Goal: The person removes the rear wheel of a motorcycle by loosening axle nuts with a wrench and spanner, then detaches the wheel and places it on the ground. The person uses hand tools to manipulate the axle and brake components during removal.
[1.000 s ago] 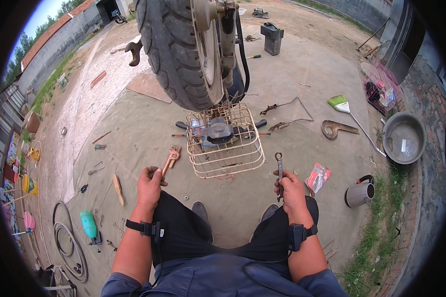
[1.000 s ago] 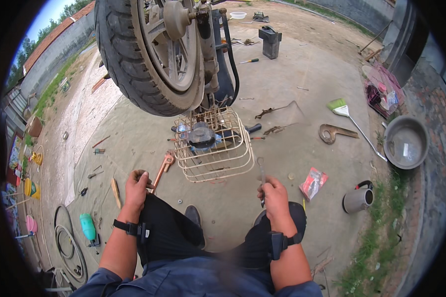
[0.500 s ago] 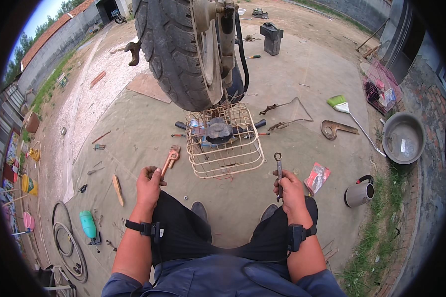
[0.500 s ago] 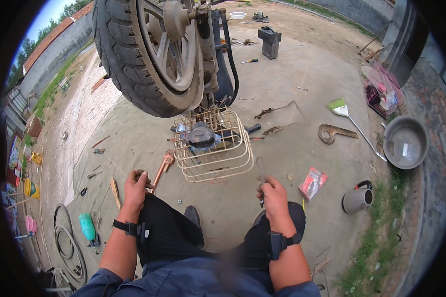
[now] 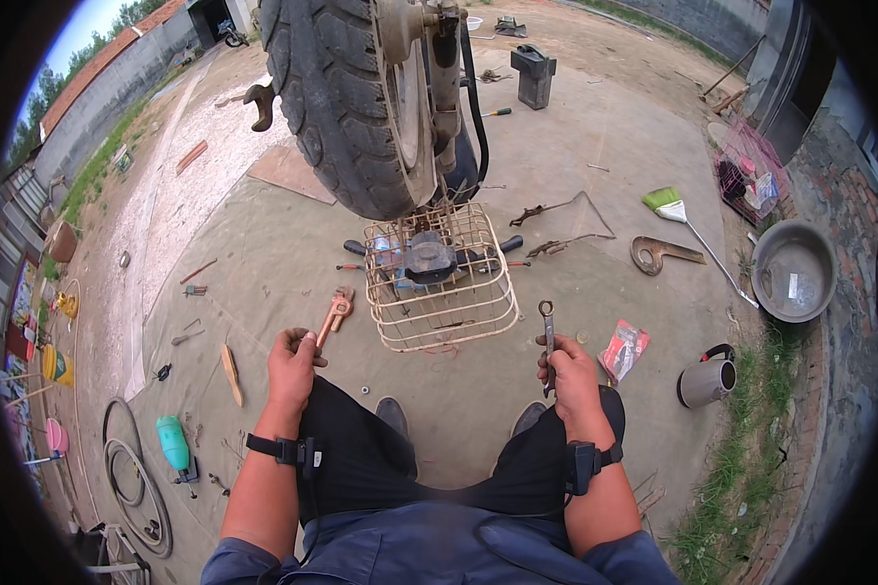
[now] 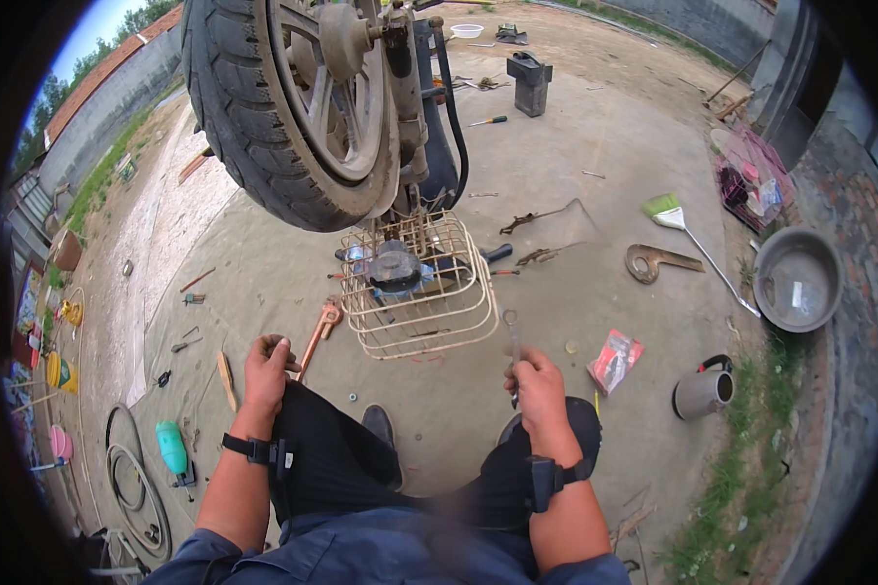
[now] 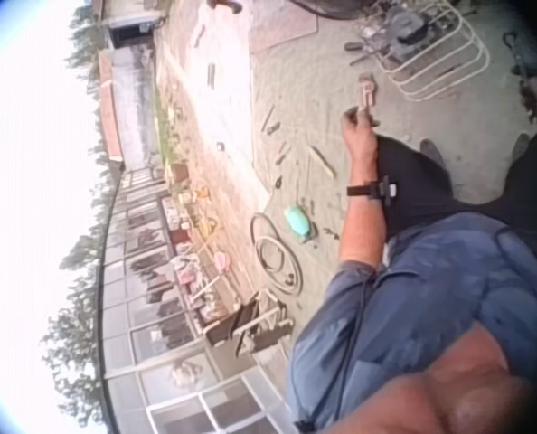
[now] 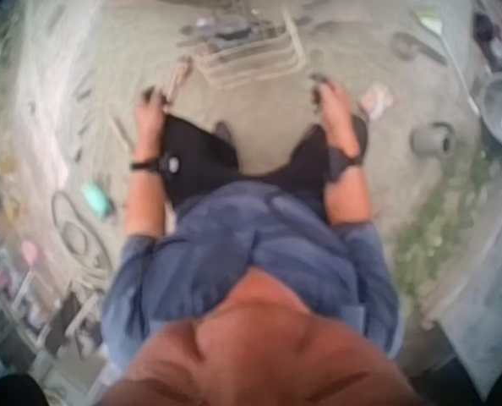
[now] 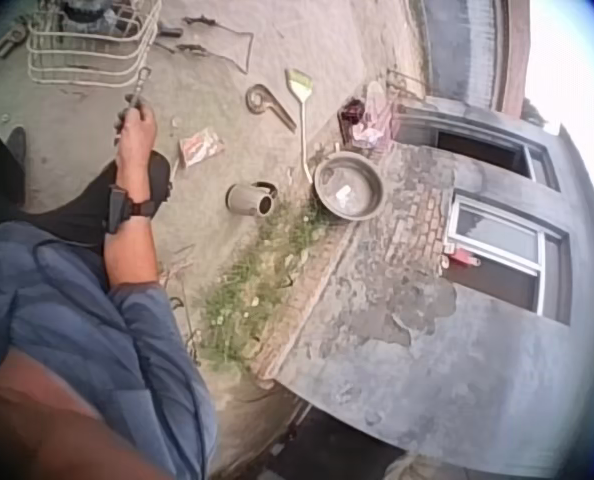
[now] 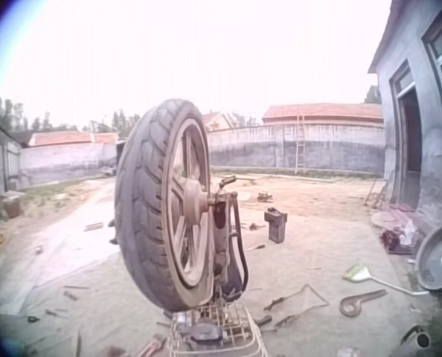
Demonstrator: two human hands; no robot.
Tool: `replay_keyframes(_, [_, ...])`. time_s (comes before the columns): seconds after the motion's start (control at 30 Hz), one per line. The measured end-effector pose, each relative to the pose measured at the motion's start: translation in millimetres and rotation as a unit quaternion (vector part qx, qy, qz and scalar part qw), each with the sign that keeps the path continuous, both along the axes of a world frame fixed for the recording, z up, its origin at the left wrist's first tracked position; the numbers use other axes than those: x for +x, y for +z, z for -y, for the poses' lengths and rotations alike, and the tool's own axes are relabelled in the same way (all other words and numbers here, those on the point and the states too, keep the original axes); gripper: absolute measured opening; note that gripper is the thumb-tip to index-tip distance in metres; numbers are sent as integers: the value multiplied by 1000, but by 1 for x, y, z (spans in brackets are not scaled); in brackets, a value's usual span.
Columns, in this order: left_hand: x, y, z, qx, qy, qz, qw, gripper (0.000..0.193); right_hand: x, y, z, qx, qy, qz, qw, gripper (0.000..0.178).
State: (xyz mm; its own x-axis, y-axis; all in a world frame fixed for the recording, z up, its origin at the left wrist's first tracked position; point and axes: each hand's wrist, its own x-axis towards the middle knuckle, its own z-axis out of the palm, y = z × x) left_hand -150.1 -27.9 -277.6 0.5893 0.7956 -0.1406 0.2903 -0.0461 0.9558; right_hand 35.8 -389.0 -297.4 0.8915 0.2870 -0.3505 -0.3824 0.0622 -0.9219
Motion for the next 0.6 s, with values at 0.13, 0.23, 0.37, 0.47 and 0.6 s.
replay_keyframes(0.13, [0,1,1,1,-1,-1,1000,25,-1,-1,0,3,1,3,1000,35])
replay_keyframes(0.23, [1,1,1,1,0,0,1000,25,0,-2,1,5,0,3,1000,36])
replay_keyframes(0.37, [0,0,0,1,-2,2,1000,25,-1,-1,0,5,3,6,1000,37])
replay_keyframes(0.47, [0,0,0,2,-4,4,1000,25,-1,0,0,3,5,6,1000,38])
replay_keyframes(0.6, [0,1,1,1,-3,0,1000,25,0,-1,0,0,7,6,1000,38])
